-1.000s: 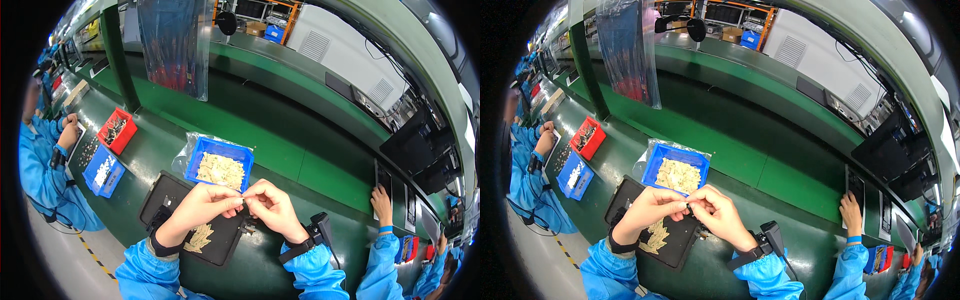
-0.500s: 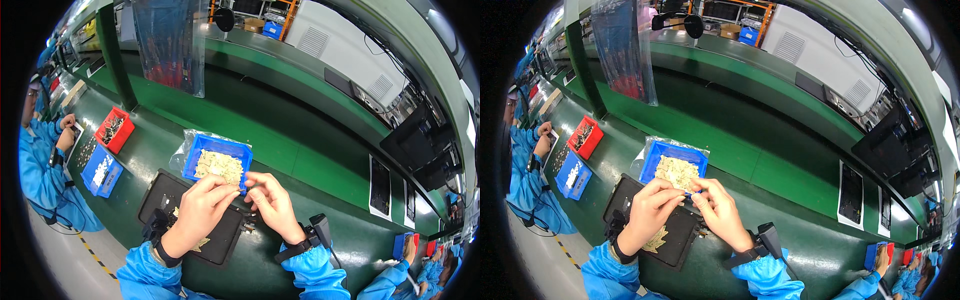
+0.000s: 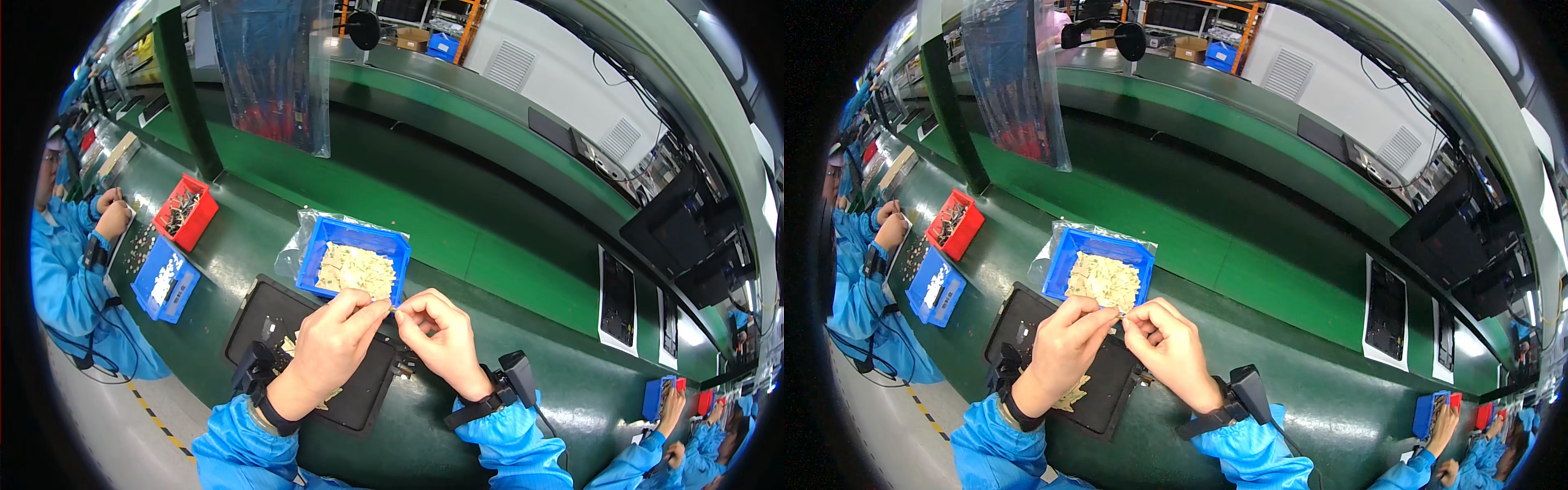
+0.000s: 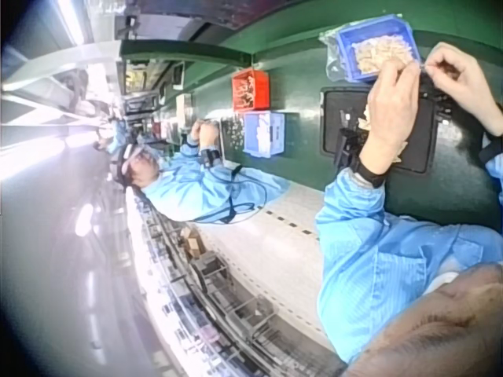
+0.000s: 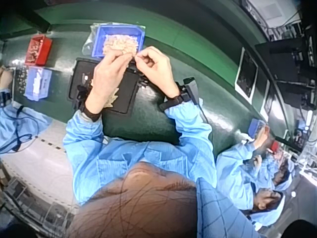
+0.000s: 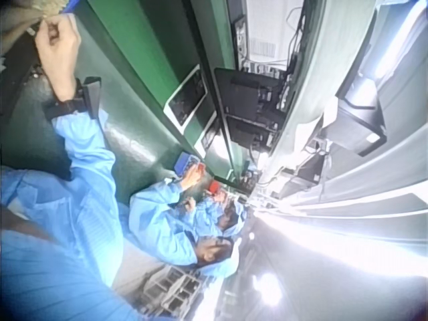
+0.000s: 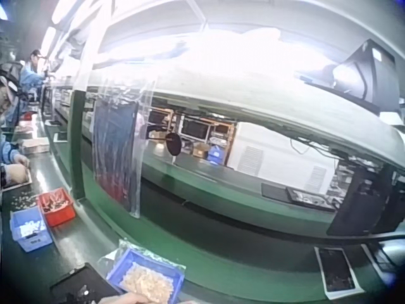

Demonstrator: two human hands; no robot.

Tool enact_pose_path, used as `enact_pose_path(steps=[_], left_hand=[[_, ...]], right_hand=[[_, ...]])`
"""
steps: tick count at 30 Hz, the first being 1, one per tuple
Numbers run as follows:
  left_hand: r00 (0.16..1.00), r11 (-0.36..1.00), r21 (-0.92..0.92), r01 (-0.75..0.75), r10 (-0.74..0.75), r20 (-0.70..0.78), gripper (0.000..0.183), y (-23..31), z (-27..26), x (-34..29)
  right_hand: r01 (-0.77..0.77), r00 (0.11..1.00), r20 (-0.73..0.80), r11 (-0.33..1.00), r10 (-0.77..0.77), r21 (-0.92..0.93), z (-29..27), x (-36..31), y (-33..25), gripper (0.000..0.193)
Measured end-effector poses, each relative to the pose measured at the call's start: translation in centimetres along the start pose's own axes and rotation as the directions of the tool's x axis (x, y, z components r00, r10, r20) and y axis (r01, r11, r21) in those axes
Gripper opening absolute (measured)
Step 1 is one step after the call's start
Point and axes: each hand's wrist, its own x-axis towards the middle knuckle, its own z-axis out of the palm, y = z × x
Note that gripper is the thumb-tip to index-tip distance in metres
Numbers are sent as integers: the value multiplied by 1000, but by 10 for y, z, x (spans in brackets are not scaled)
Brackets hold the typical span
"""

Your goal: The person assembles internal components into an electronic device by hand, inserting ribbon cables and internal modules from component bins into the device's casing.

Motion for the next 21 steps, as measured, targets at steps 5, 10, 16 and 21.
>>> enact_pose_path(steps=[5,10,16,21], left_hand=[[950,882,-359,306,-256,181,14,5,-3,5],[928,838,-399,372,-347,137,9,-12,1,-1],[935,942,13,334,-330,-133,7,-33,-4,6],[996,986,161,45,-32,-83,17,-17,-6,10]], right_hand=[[73,997,-28,997,-74,-27,3,-3,2,9],[144,988,-39,988,-146,-59,9,-4,-2,7],[-51,986,-153,990,70,130,2,-1,14,5],[-68,990,-117,994,78,85,6,-1,8,6]])
